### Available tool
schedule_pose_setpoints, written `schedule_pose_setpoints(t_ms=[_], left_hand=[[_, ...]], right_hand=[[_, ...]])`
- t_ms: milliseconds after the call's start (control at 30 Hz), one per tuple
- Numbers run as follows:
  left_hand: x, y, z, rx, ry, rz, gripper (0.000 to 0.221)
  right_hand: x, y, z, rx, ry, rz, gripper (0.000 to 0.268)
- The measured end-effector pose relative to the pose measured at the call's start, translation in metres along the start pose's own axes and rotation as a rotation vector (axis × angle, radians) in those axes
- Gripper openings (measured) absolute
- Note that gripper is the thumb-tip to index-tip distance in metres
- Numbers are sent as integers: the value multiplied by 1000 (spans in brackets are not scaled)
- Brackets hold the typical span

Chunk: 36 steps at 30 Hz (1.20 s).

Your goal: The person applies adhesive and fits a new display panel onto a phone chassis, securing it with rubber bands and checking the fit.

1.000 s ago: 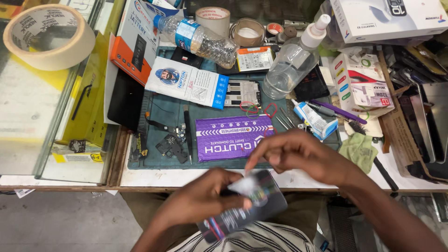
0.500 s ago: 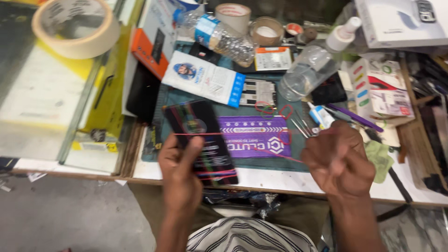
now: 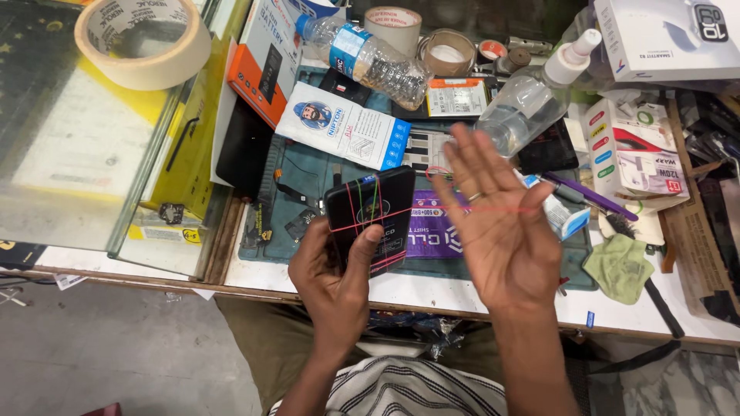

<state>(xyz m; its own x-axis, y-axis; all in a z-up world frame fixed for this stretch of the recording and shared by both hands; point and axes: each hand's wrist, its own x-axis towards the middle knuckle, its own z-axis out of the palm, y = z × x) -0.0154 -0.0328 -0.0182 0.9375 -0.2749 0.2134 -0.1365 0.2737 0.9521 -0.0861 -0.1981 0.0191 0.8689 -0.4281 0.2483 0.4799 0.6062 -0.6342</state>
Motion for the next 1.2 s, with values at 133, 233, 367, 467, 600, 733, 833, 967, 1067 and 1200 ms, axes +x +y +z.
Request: schedule_pose_setpoints(t_ms=[133,233,367,467,600,733,833,967,1067,1200], left_hand=[[12,22,-4,9,-164,-96,28],[18,36,-8,32,-452,20,33],[22,50,-18,521,-759,-82,37],[15,46,-18,596,-859,155,34],[16,43,-31,388,-826,161,29],[11,36,-34,-135,-626,-208,31],[14,27,-25,-505,-464,-246,41],[17,24,-19,-648,-365,-349,42],[24,28,-28,-581,-415,-419,42],[33,34,-38,-345,-653,-544,46]], right_hand=[[1,-11,7,-323,-222,177,99],[19,-33,14,-591,-494,375,86],[42,-38,24,-849,-507,591,61],[61,-25,15,-836,-488,668,47],[62,-9,-5,-680,-257,638,44],[31,-1,-7,-517,-65,329,52],[6,13,2,-486,64,-202,50],[-3,24,1,-447,46,-464,49],[-9,13,5,-570,-91,-431,54],[-15,-30,26,-888,-339,-94,76]])
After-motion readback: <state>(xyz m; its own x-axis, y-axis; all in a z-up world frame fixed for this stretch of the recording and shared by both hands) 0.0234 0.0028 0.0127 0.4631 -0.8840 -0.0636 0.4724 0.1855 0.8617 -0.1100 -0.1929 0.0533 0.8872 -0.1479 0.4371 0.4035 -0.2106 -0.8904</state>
